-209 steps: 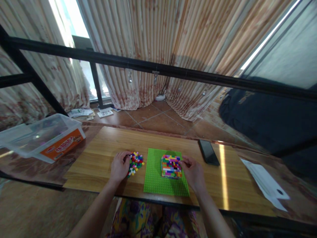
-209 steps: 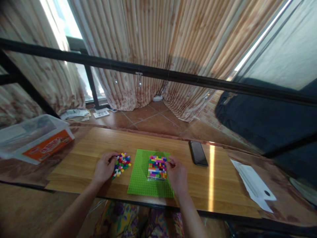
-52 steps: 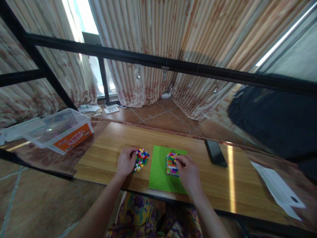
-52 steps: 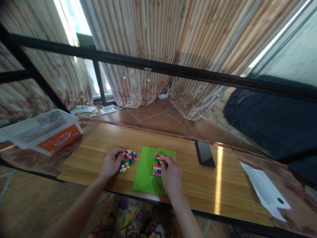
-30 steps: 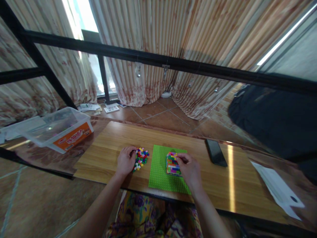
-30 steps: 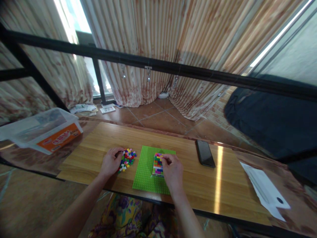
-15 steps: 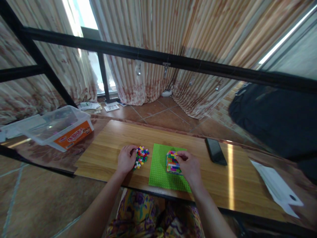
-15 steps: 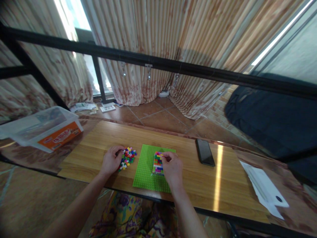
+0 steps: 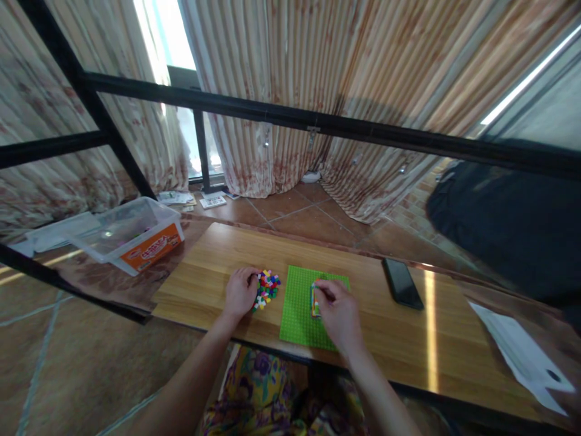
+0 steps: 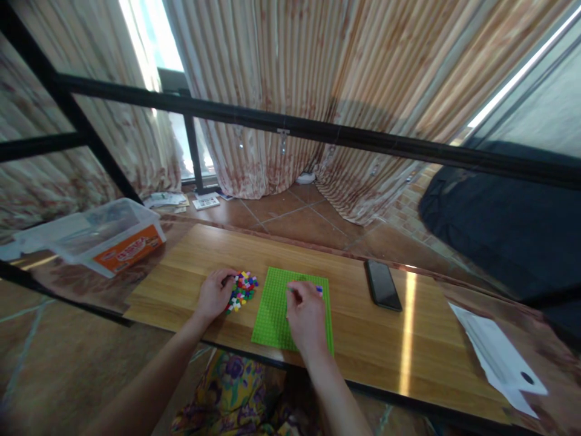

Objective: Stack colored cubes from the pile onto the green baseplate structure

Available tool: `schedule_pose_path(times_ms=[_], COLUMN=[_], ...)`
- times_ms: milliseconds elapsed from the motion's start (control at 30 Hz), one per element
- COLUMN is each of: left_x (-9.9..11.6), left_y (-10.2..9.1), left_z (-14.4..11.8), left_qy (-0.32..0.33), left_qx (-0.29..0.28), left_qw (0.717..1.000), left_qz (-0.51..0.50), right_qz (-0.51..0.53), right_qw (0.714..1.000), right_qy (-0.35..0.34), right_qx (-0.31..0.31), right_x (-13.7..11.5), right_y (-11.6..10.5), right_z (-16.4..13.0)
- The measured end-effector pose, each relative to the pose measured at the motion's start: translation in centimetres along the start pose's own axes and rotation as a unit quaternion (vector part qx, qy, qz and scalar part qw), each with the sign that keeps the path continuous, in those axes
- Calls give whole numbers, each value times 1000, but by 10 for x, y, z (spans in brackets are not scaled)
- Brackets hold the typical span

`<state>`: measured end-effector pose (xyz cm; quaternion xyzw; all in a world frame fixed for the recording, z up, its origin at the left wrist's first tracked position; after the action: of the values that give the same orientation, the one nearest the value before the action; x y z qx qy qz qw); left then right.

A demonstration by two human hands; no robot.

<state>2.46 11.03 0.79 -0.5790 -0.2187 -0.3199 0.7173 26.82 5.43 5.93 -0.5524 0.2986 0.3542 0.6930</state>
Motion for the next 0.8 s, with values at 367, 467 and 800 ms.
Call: schedule_pose_path(times_ms=[367,467,800], left_x=[2,2,3], left_y=[0,-1,-1], left_z=[0,0,0], left_qy=[5,4,3], left_qx=[-7,-6,-6], left_qw=[1000,1000,1000], left_qz=[3,1,0], right_qz=[-162,-202,-270], right_qw=[970,960,936], right_qy=[-60,-65,-76], right_qx=[-173,-182,-213], right_x=[-24,-20,-18], right_y=[84,94,102], right_z=[17,26,30])
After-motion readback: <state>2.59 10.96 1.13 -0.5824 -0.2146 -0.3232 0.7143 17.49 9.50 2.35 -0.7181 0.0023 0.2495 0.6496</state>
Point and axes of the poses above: each hand's wrist, its own z-axis towards the middle knuckle, its own y-axis out of the palm, x = y × z, the point moved 5 cm from there along z, towards the middle knuckle, and after that the axes turned 9 degrees about -x, right-handed, at the moved point
